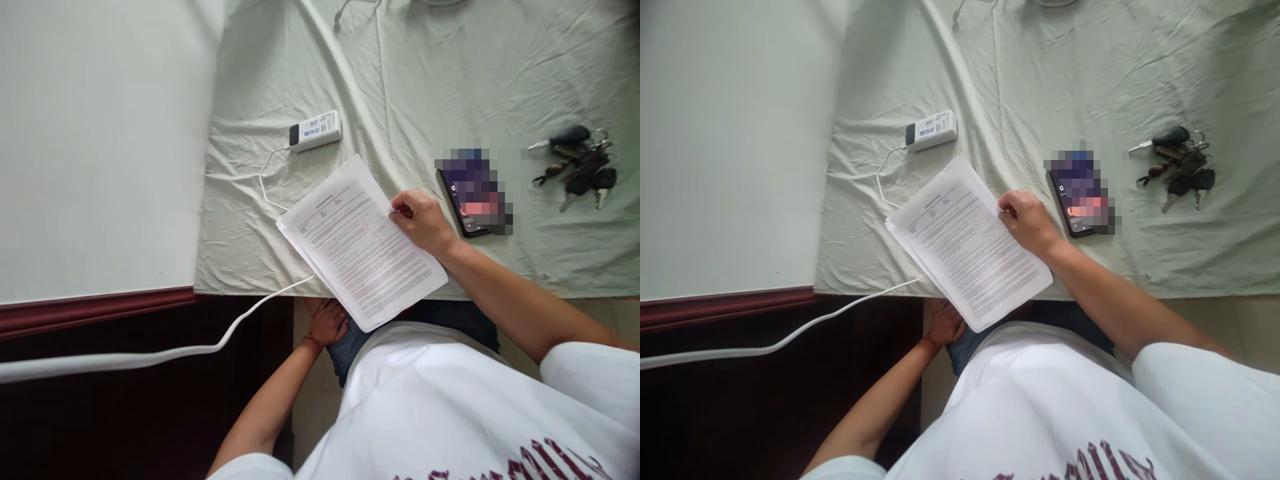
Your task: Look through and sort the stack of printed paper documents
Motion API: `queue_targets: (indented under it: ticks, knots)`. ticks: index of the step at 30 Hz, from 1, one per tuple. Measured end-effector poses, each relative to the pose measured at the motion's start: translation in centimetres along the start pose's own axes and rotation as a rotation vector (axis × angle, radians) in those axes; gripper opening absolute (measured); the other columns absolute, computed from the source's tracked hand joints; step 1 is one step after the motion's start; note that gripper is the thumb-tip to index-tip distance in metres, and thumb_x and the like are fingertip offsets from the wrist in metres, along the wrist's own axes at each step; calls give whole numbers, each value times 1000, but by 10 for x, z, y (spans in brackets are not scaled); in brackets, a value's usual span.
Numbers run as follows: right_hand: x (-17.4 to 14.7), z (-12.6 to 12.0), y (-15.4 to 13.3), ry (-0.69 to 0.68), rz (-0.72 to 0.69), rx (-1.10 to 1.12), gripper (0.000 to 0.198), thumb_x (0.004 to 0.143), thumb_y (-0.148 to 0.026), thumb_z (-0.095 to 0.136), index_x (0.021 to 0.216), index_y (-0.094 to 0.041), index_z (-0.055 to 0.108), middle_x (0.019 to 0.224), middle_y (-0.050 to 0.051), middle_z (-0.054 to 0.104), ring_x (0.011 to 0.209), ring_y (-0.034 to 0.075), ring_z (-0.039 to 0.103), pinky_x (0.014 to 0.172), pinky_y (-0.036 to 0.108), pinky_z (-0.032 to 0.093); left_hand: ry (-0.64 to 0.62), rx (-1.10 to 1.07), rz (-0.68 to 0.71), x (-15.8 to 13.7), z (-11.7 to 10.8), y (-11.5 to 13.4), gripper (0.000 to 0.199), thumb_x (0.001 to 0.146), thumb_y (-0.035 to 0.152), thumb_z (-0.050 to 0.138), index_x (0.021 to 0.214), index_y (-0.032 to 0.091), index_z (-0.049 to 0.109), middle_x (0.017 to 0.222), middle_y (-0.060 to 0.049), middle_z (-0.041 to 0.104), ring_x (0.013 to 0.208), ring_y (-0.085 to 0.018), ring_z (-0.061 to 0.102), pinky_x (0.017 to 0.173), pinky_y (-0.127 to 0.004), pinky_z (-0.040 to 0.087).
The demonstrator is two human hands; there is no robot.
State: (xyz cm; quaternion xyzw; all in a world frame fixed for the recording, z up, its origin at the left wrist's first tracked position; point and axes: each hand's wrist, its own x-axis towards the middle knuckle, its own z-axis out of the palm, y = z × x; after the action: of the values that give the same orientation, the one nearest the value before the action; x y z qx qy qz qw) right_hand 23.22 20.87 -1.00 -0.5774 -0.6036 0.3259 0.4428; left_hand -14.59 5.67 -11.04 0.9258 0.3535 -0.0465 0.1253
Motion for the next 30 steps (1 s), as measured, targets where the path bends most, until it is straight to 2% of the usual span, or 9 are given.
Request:
queue_targets:
  ticks: [6,8,11,16,20,24,30]
  knots:
    - [-1,4,0,-44,-37,-101,28,80,-20,69,107,-28,68,88,3,69,84,24,57,85,42,47,7,3,16,0,-1,0,21,90,28,52,84,23,71,79,-10,72,87,-31,67,93,-53,50]
    - [-1,4,0,-55,-50,-116,31,81,-21,71,111,-28,70,87,2,68,85,24,57,87,42,47,4,12,7,0,-1,0,20,90,29,53,83,24,71,78,-10,72,85,-31,67,92,-53,50]
    - [-1,5,0,-60,-74,-140,26,82,-21,70,107,-28,73,84,2,66,85,25,55,88,42,46,5,23,7,0,0,0,20,90,30,53,81,24,70,77,-10,71,84,-30,67,91,-53,50]
    - [-1,5,1,-33,-77,-122,8,83,-20,68,88,-26,72,85,5,65,88,25,55,87,41,46,17,32,19,0,-1,0,24,91,30,50,82,23,71,77,-10,72,84,-30,68,93,-52,50]
    - [-2,3,-2,-11,-87,-53,16,81,-13,63,82,-27,72,90,5,68,94,26,58,92,43,46,47,23,44,0,-1,-1,23,91,29,52,86,22,73,81,-10,74,88,-30,69,94,-51,51]
    - [-2,1,-7,-56,-81,31,22,77,-8,60,77,-27,70,94,3,76,98,26,60,96,44,46,83,28,61,-2,2,-3,26,92,30,51,90,22,75,81,-10,74,91,-30,69,94,-50,51]
    - [-3,0,-6,-80,-58,68,14,81,-13,67,81,-26,71,90,3,76,94,26,59,87,41,47,34,42,36,-4,6,-4,27,92,31,51,94,22,76,86,-10,75,95,-29,69,98,-50,49]
